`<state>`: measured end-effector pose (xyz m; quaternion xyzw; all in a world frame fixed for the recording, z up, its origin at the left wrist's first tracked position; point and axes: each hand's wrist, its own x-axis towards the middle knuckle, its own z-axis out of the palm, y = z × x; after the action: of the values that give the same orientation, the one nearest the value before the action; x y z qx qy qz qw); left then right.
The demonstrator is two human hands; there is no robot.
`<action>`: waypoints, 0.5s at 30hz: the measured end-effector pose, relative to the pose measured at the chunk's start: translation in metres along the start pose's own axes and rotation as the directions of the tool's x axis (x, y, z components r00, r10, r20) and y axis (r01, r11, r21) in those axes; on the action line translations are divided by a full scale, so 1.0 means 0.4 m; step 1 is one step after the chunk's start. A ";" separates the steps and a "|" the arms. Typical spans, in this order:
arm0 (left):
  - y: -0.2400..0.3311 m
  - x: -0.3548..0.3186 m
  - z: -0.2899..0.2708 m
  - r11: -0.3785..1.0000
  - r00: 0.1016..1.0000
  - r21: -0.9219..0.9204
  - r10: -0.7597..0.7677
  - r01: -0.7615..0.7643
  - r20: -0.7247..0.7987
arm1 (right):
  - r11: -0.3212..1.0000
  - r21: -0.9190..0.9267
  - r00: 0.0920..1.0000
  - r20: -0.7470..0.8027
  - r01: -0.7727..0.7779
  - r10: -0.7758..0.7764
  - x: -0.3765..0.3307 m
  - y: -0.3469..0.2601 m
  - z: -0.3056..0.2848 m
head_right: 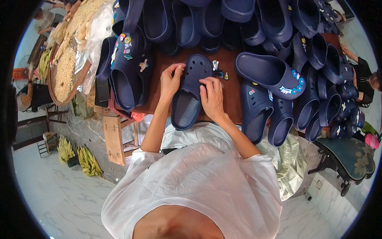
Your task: Attaching decorative charms to the holes of dark blue foam clogs.
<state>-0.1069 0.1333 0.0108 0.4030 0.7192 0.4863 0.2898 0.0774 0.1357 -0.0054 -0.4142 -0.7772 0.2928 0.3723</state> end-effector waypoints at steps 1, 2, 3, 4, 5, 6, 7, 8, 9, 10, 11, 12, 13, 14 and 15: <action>0.019 0.008 0.008 0.999 0.999 -0.027 0.036 -0.035 0.024 | 1.000 0.011 1.000 -0.006 0.017 -0.017 -0.009 -0.003 -0.002; 0.035 0.016 0.019 0.996 0.996 -0.056 0.073 -0.071 0.049 | 0.999 0.022 0.999 -0.014 0.034 -0.034 -0.020 -0.004 -0.006; 0.050 0.023 0.035 0.995 0.995 -0.060 0.082 -0.079 0.052 | 1.000 0.014 0.999 0.025 0.019 -0.020 -0.033 0.000 -0.016; 0.063 0.031 0.049 0.990 0.983 -0.040 0.141 -0.138 0.121 | 1.000 0.012 0.999 0.020 0.026 -0.027 -0.044 -0.003 -0.022; 0.075 0.037 0.067 0.980 0.961 -0.024 0.198 -0.197 0.191 | 0.999 0.032 0.999 0.034 0.020 -0.021 -0.056 -0.006 -0.028; 0.087 0.039 0.088 0.958 0.937 -0.020 0.285 -0.287 0.204 | 0.999 0.051 0.999 0.047 0.013 -0.015 -0.067 -0.007 -0.034; 0.107 0.038 0.108 0.955 0.929 0.022 0.283 -0.297 0.239 | 0.999 0.038 0.997 0.083 0.004 -0.007 -0.077 -0.007 -0.042; 0.127 0.038 0.124 0.950 0.920 0.064 0.279 -0.307 0.274 | 0.999 0.034 0.997 0.076 0.006 -0.009 -0.087 -0.010 -0.047; 0.103 0.053 0.149 0.921 0.884 0.097 0.325 -0.376 0.336 | 0.999 0.045 0.994 0.109 0.001 -0.006 -0.096 -0.016 -0.048; 0.112 0.059 0.167 0.920 0.880 0.093 0.330 -0.381 0.342 | 0.998 0.056 0.990 0.141 -0.009 0.001 -0.103 -0.022 -0.051; 0.120 0.062 0.186 0.901 0.865 0.131 0.343 -0.413 0.366 | 1.000 0.027 0.987 0.160 0.011 -0.015 -0.108 -0.019 -0.050; 0.127 0.062 0.203 0.880 0.850 0.169 0.354 -0.444 0.389 | 1.000 0.024 0.988 0.157 0.008 -0.011 -0.112 -0.022 -0.052; 0.121 0.061 0.219 0.878 0.849 0.133 0.390 -0.459 0.356 | 1.000 0.017 0.986 0.168 0.008 -0.011 -0.112 -0.027 -0.052; 0.111 0.061 0.226 0.879 0.850 0.133 0.389 -0.458 0.356 | 1.000 0.011 0.983 0.181 0.010 -0.012 -0.113 -0.030 -0.051; 0.099 0.061 0.230 0.880 0.851 0.127 0.393 -0.458 0.349 | 1.000 0.013 0.983 0.185 0.011 -0.013 -0.113 -0.032 -0.049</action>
<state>-0.0331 0.2050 0.0143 0.6522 0.6026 0.3915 0.2413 0.1052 0.0934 0.0000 -0.3782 -0.8093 0.3323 0.3026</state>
